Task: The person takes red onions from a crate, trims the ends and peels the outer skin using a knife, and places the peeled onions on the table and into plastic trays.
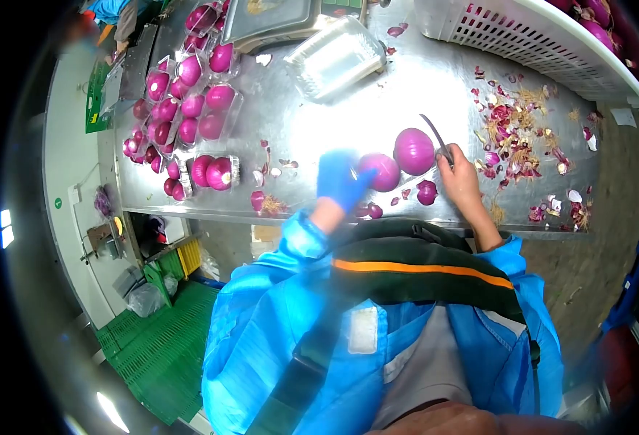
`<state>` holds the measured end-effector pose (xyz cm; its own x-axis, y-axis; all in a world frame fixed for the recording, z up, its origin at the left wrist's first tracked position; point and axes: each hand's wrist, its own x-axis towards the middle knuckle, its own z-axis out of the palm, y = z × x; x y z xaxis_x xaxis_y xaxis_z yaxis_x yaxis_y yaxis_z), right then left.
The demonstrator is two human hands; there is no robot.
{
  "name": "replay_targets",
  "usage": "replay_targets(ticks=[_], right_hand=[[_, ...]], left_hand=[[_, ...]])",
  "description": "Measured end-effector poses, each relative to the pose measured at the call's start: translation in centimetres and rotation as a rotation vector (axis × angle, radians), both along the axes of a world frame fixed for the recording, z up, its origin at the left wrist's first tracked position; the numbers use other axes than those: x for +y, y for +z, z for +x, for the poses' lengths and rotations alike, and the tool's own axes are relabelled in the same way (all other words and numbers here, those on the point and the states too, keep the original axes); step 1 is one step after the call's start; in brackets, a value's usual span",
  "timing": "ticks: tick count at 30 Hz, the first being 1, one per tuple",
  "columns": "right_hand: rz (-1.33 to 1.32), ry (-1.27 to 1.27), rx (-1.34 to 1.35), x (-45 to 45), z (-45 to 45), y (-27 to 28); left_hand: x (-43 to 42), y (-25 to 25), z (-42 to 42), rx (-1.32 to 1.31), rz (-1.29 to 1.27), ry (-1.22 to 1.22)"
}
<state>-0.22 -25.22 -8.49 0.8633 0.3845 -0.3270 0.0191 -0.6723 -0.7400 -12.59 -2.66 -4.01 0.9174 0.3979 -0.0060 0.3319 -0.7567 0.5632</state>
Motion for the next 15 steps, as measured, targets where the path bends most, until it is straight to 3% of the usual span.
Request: replay_targets(ticks=[2,3,6,9,11,12,14,15], right_hand=[[-0.019,0.013,0.025,-0.1,-0.1,-0.3],[-0.028,0.023,0.036,0.0,-0.1,-0.6],[0.175,0.015,-0.036,0.0,-0.3,-3.7],[0.162,-0.042,0.208,0.4,0.3,-0.4],[0.16,0.003,0.037,0.1,0.0,-1.6],[0.219,-0.005,0.005,0.5,-0.2,-0.2],[0.188,-0.05,0.094,1.1,0.0,1.7],[0.186,-0.076,0.169,1.6,0.2,3.1]], left_hand=[[2.6,-3.3,-1.9,0.141,0.048,-0.094],[4.3,-7.8,-3.5,0.052,-0.152,-0.076],[3.8,-5.9,-1.7,0.291,-0.417,-0.011],[2.3,-7.3,-0.2,0.107,-0.87,0.144],[2.8,-8.7,-0.5,-0.014,-0.474,-0.129],[3.2,-8.1,-0.5,0.032,-0.08,-0.3],[3.8,-8.5,-0.5,-0.119,-0.377,-0.238],[4.1,-4.9,0.0,-0.005,-0.66,-0.127]])
